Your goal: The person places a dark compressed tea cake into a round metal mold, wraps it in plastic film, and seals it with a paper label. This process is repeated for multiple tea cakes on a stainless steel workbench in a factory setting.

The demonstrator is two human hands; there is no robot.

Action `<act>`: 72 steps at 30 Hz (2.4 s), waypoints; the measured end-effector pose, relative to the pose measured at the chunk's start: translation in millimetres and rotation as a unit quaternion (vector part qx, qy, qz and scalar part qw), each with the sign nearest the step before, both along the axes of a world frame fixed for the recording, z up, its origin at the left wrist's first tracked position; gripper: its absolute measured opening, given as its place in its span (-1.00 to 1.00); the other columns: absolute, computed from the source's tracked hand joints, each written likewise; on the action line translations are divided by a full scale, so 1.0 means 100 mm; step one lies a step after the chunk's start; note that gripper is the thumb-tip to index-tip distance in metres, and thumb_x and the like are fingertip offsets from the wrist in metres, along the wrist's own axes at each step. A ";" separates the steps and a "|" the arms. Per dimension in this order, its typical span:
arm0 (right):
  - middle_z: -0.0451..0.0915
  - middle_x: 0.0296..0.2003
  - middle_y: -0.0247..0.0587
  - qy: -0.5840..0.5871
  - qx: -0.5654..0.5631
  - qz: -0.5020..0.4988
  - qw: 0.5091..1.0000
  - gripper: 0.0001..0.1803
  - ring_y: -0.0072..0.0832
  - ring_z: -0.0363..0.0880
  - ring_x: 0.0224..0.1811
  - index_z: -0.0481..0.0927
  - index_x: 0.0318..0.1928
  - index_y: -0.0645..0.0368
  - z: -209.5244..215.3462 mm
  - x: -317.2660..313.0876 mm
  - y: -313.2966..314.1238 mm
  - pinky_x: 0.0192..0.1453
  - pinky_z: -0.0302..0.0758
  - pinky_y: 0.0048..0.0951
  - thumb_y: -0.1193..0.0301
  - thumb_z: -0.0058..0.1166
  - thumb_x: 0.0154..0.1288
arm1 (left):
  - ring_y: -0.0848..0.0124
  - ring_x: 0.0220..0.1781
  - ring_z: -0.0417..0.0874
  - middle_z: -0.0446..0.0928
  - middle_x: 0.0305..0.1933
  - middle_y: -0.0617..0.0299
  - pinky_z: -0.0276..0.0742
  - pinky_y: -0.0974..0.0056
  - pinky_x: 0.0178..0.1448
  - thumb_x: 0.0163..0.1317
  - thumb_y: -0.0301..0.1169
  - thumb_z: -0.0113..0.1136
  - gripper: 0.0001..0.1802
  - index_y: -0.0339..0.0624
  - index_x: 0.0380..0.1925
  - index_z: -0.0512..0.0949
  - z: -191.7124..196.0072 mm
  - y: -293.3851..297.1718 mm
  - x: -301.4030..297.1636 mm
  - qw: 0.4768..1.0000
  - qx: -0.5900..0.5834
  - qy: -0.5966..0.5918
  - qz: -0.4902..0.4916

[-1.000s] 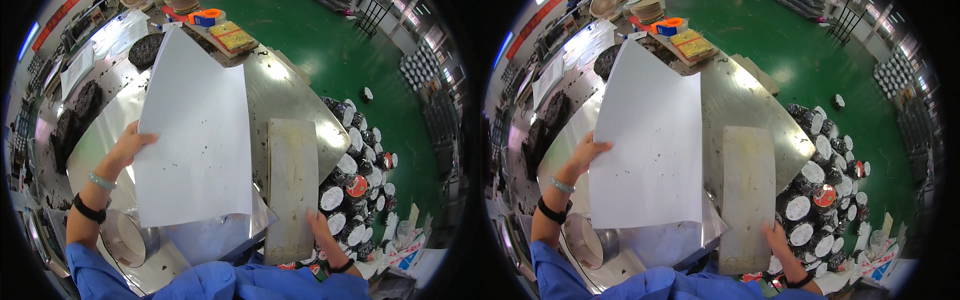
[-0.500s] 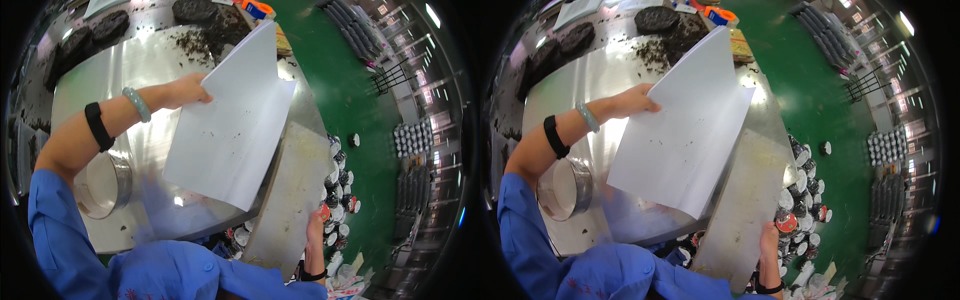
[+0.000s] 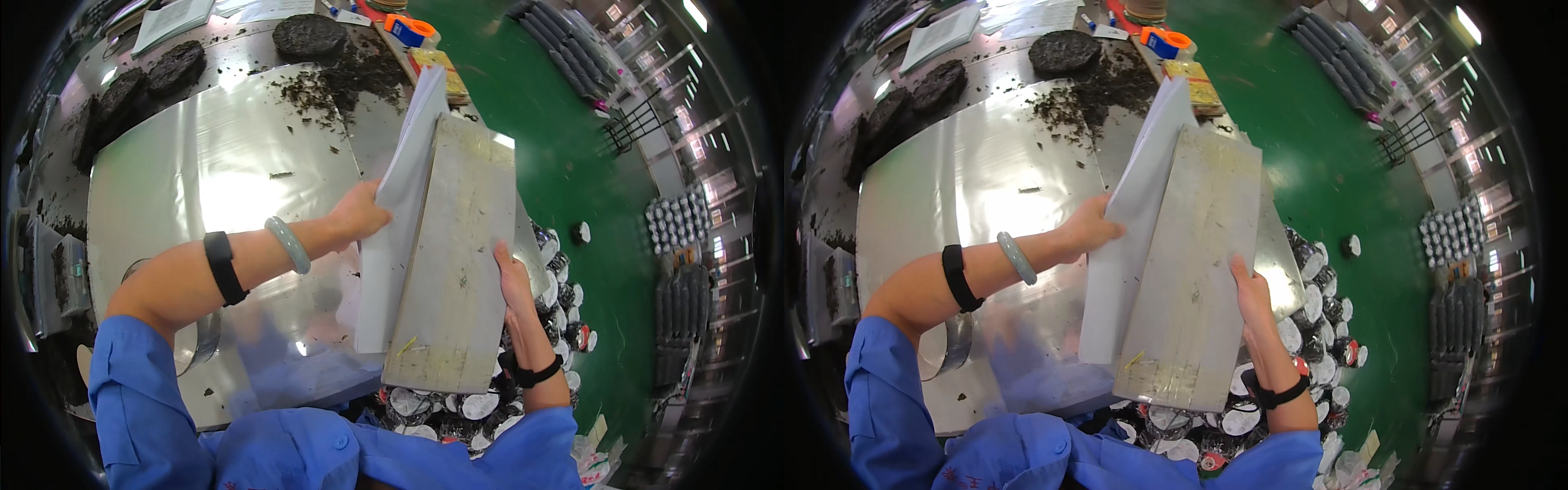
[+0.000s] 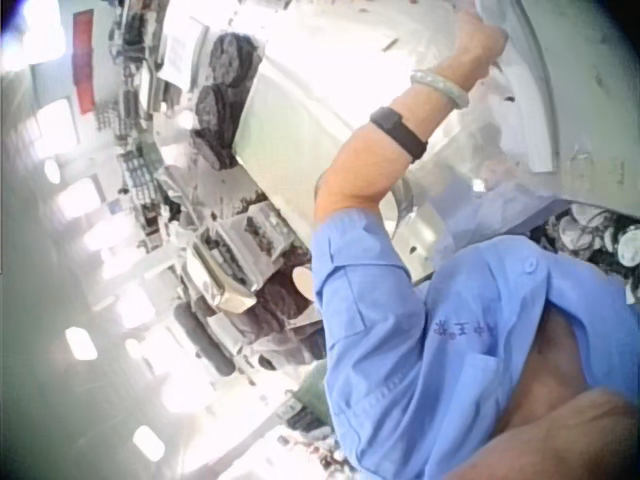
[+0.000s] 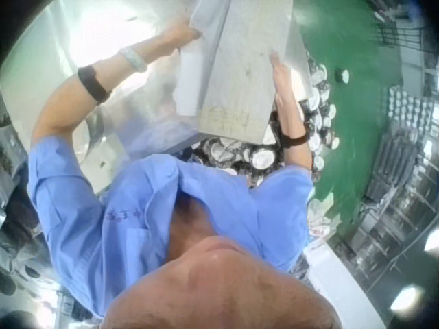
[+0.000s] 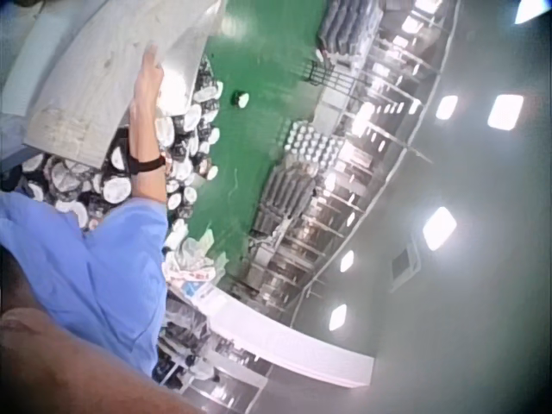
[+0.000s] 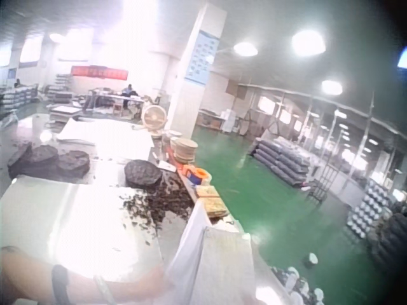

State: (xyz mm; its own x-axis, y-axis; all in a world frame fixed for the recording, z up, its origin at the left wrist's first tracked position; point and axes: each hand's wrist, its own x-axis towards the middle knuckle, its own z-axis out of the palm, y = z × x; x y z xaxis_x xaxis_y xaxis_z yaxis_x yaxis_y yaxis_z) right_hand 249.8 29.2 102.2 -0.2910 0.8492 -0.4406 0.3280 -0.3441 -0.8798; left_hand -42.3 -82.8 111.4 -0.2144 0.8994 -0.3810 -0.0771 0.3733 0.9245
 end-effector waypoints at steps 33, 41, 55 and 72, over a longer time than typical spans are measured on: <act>0.62 -0.46 0.11 -0.211 -0.165 0.124 0.955 -0.42 -0.13 0.73 -0.54 0.07 0.27 0.29 -0.37 1.08 -0.87 -0.55 0.68 -0.26 0.09 -0.13 0.59 | 0.13 0.71 -0.25 -0.19 0.69 0.28 -0.27 -0.74 0.41 -0.47 -0.09 0.71 0.36 0.58 0.49 0.18 -0.40 0.70 0.26 0.642 0.243 0.531 -0.497; 0.61 -0.54 0.02 0.042 0.019 -0.168 0.985 -0.28 -0.27 0.62 -0.70 0.03 0.46 0.08 -0.90 0.87 -1.41 -0.66 0.61 -0.36 0.32 0.13 0.47 | 0.05 0.70 -0.30 -0.19 0.69 0.36 -0.24 -0.77 0.40 -0.62 -0.19 0.72 0.41 0.67 0.45 0.22 -0.60 0.77 0.34 0.678 0.242 0.535 -0.443; 0.57 0.00 0.19 -0.523 0.411 0.068 0.743 -0.43 -0.16 0.64 -0.03 0.42 0.39 0.17 -0.74 1.32 1.11 0.09 0.59 -0.20 0.24 0.10 0.46 | 0.31 0.67 -0.03 0.08 0.63 0.44 -0.36 -0.81 0.35 -0.25 -0.03 0.59 0.09 0.55 0.42 0.32 -0.82 1.71 1.07 0.761 0.212 0.552 -0.266; 0.34 0.37 0.29 -0.407 0.460 0.101 0.783 -0.12 0.03 0.33 0.38 0.41 0.28 0.50 -0.80 0.70 0.90 0.46 0.28 -0.17 0.06 0.37 0.16 | 0.41 0.36 0.52 0.56 0.29 0.23 0.37 0.01 0.47 0.26 -0.42 0.12 -0.73 0.02 -0.04 0.61 -0.96 1.32 0.86 0.682 0.360 0.582 -0.258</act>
State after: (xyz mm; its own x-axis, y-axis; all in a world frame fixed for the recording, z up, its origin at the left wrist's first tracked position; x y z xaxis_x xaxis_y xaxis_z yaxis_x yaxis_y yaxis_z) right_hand 319.4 119.1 22.3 -0.4016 0.8888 0.2208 0.8743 0.4438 -0.1963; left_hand 44.0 49.4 15.3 0.4206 0.8339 0.3573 0.8356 -0.5095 0.2054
